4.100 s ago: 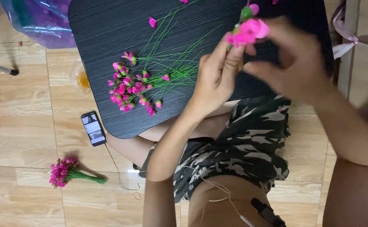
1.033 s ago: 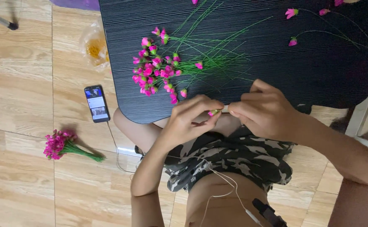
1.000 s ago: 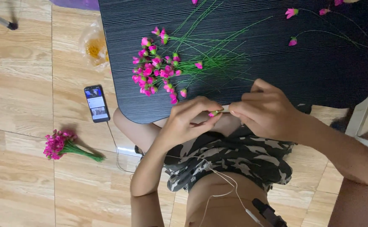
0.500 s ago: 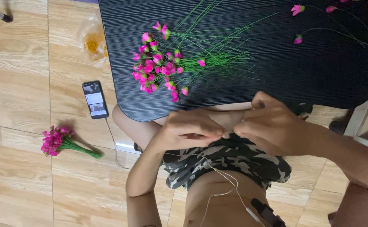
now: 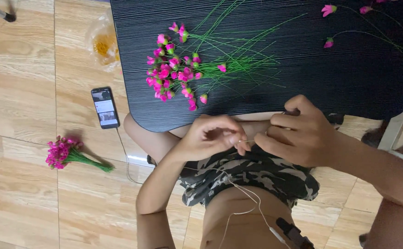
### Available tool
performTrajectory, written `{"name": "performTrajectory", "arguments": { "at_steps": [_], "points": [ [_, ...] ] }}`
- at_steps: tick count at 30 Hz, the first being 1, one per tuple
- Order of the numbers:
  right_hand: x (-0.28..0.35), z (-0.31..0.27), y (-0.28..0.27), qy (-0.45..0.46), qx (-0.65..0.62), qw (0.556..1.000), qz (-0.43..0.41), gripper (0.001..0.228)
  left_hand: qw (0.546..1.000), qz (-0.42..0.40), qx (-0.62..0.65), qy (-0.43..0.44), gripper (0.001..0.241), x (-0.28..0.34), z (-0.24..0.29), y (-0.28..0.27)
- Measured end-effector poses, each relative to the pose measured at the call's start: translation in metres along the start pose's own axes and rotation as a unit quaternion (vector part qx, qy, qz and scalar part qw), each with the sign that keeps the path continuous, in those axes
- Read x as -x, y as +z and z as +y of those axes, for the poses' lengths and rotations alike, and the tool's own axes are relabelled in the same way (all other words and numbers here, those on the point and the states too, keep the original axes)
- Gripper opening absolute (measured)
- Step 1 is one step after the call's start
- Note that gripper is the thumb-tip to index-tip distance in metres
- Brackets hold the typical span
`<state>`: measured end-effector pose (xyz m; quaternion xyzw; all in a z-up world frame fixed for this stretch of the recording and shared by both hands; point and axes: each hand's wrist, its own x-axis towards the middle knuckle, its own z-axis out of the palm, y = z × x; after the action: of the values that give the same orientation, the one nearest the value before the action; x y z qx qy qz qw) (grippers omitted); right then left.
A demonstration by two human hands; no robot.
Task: Attaching small pink flower heads to green stems to create floral arrangements.
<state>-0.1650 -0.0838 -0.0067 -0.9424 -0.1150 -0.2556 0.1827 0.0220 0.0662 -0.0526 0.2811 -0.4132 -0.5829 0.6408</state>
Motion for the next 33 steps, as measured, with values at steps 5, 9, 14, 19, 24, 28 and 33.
{"name": "performTrajectory", "arguments": {
  "at_steps": [5, 9, 14, 19, 24, 28, 33],
  "points": [
    [-0.004, -0.001, -0.001, -0.014, 0.023, 0.999, 0.022, 0.019, 0.998, 0.012, 0.031, -0.048, 0.028, 0.003, 0.015, 0.006],
    [0.003, -0.002, 0.001, -0.011, 0.048, 0.999, 0.016, 0.019, 0.995, 0.018, 0.050, -0.084, 0.033, 0.005, 0.019, 0.007],
    [-0.005, -0.004, 0.003, -0.025, 0.104, 0.994, 0.014, 0.021, 0.995, 0.039, -0.015, -0.090, 0.029, 0.009, 0.016, 0.008],
    [-0.007, -0.001, 0.008, -0.037, 0.145, 0.989, 0.011, 0.023, 0.967, 0.046, -0.248, -0.028, 0.029, 0.002, 0.037, 0.022],
    [-0.001, 0.017, 0.026, -0.019, 0.144, 0.989, 0.031, 0.023, 0.852, 0.008, -0.515, 0.095, 0.023, -0.004, 0.046, 0.004],
    [0.005, 0.042, 0.032, -0.002, 0.198, 0.980, 0.024, 0.028, 0.713, -0.050, -0.676, 0.181, 0.020, 0.000, 0.044, -0.020],
    [0.058, 0.077, 0.030, 0.093, 0.244, 0.965, -0.038, 0.015, 0.554, 0.015, -0.812, 0.183, 0.013, 0.005, 0.047, -0.060]
  ]
}}
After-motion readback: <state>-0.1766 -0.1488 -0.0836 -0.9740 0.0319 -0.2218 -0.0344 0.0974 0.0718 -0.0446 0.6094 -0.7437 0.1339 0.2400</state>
